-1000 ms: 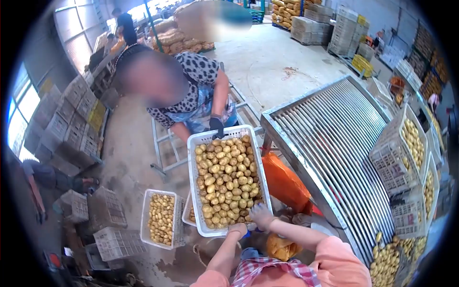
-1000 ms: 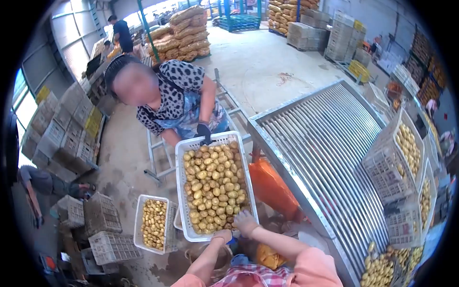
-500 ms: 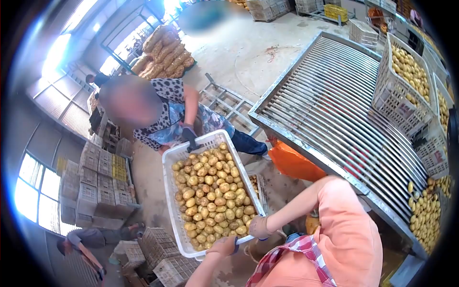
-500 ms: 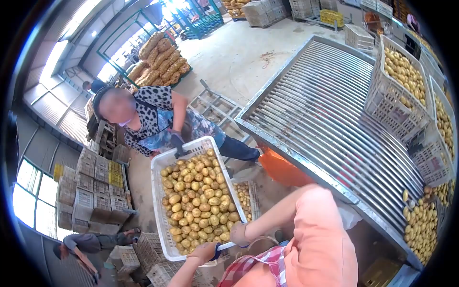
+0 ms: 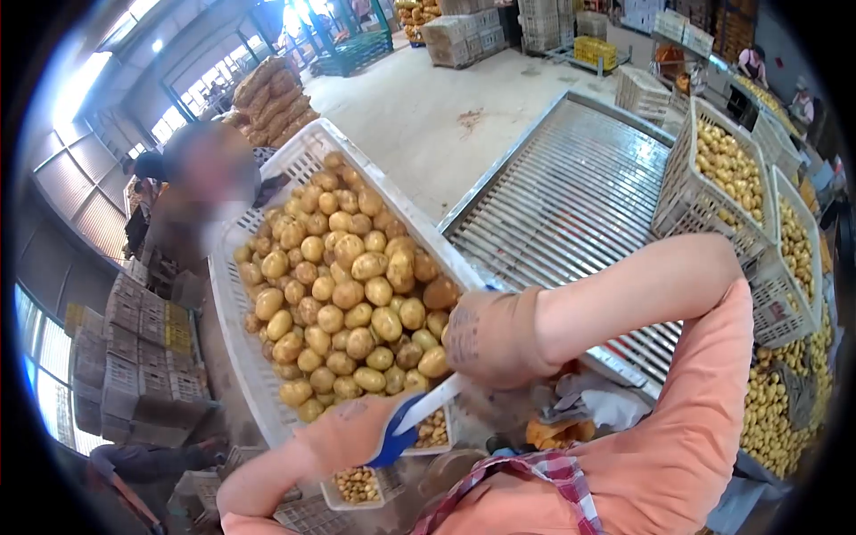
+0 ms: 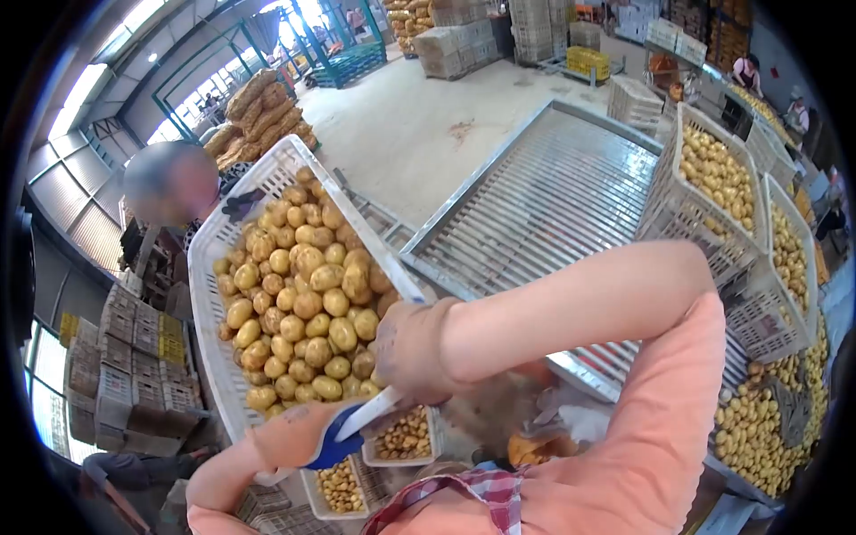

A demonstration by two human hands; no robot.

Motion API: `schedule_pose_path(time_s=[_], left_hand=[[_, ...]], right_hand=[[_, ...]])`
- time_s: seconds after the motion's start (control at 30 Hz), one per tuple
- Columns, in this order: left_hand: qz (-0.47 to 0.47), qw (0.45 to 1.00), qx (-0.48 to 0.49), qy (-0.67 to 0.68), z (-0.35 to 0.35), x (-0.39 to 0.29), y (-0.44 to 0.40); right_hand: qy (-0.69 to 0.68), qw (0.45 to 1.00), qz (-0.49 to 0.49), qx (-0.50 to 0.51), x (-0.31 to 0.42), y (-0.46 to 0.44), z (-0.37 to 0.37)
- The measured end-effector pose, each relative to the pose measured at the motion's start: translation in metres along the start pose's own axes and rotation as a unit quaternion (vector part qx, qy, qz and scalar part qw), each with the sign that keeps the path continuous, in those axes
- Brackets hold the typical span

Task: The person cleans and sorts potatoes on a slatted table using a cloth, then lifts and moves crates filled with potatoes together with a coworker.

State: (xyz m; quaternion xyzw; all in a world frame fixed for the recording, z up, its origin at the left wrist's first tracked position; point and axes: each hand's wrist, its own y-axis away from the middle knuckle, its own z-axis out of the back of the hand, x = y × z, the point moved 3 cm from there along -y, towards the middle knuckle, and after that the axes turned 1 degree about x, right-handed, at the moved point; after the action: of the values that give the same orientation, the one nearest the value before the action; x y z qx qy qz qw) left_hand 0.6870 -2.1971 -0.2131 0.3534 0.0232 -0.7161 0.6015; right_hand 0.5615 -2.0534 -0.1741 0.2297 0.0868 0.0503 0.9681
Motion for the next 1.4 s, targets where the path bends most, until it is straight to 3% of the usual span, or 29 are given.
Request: schedule_pose_path(time_s=[0.03,0.07,0.13,0.2,0.23,0.33,0.4,0.47,0.5,0.53,0.6,0.63,0.7,0.87,1.03,1.1,1.13,1.2,1.27,1.4], left_hand=[[0.037,0.999,0.018,0.025,0.006,-0.001,-0.018],[-0.022,0.999,-0.044,-0.005,-0.004,0.024,-0.036],[-0.014,0.998,-0.045,-0.050,0.006,0.009,-0.078],[-0.003,0.996,-0.049,-0.072,0.004,0.018,-0.130],[0.047,0.990,-0.009,-0.130,0.021,0.007,-0.144],[-0.012,0.996,-0.084,-0.038,0.052,0.028,-0.176],[-0.058,0.978,-0.155,-0.123,0.064,0.023,-0.183],[-0.063,0.909,-0.291,-0.292,0.062,0.001,-0.177],[-0.082,0.872,-0.386,-0.290,0.058,-0.006,-0.168],[-0.089,0.875,-0.373,-0.295,0.046,0.000,-0.162],[0.055,0.838,-0.450,-0.302,0.045,0.025,-0.148],[0.046,0.844,-0.440,-0.304,0.051,0.027,-0.161],[0.000,0.741,-0.563,-0.366,0.049,0.025,-0.169],[0.087,0.797,-0.506,-0.317,0.067,0.019,-0.211],[0.140,0.800,-0.480,-0.332,0.066,0.019,-0.232],[0.100,0.778,-0.498,-0.369,0.066,0.015,-0.229],[0.122,0.776,-0.502,-0.361,0.065,0.016,-0.228],[0.068,0.780,-0.508,-0.358,0.066,0.013,-0.229],[0.070,0.764,-0.518,-0.377,0.064,0.012,-0.231],[0.083,0.765,-0.523,-0.366,0.062,0.013,-0.230]], right_hand=[[0.009,1.000,-0.008,0.006,-0.011,0.004,-0.006],[0.014,0.999,-0.032,0.003,-0.024,0.008,-0.012],[0.035,0.998,-0.061,0.002,-0.054,0.012,-0.038],[0.017,0.991,-0.128,-0.032,-0.090,0.011,-0.077],[-0.019,0.981,-0.160,-0.105,-0.108,0.011,-0.088],[-0.034,0.969,-0.183,-0.160,-0.162,0.018,-0.098],[-0.078,0.957,-0.210,-0.185,-0.184,0.023,-0.104],[-0.092,0.941,-0.201,-0.255,-0.207,0.025,-0.125],[-0.088,0.935,-0.215,-0.269,-0.218,0.025,-0.131],[-0.085,0.927,-0.234,-0.281,-0.229,0.027,-0.135],[-0.118,0.914,-0.253,-0.295,-0.250,0.031,-0.139],[-0.102,0.907,-0.265,-0.311,-0.261,0.033,-0.142],[-0.075,0.898,-0.273,-0.337,-0.270,0.028,-0.157],[-0.022,0.861,-0.292,-0.416,-0.312,0.018,-0.163],[-0.025,0.860,-0.323,-0.394,-0.319,0.024,-0.155],[-0.017,0.846,-0.309,-0.434,-0.326,0.020,-0.159],[-0.011,0.836,-0.300,-0.460,-0.330,0.018,-0.165],[-0.050,0.819,-0.347,-0.454,-0.332,0.018,-0.167],[-0.065,0.821,-0.316,-0.472,-0.329,0.021,-0.167],[-0.074,0.812,-0.385,-0.432,-0.332,0.017,-0.166]])
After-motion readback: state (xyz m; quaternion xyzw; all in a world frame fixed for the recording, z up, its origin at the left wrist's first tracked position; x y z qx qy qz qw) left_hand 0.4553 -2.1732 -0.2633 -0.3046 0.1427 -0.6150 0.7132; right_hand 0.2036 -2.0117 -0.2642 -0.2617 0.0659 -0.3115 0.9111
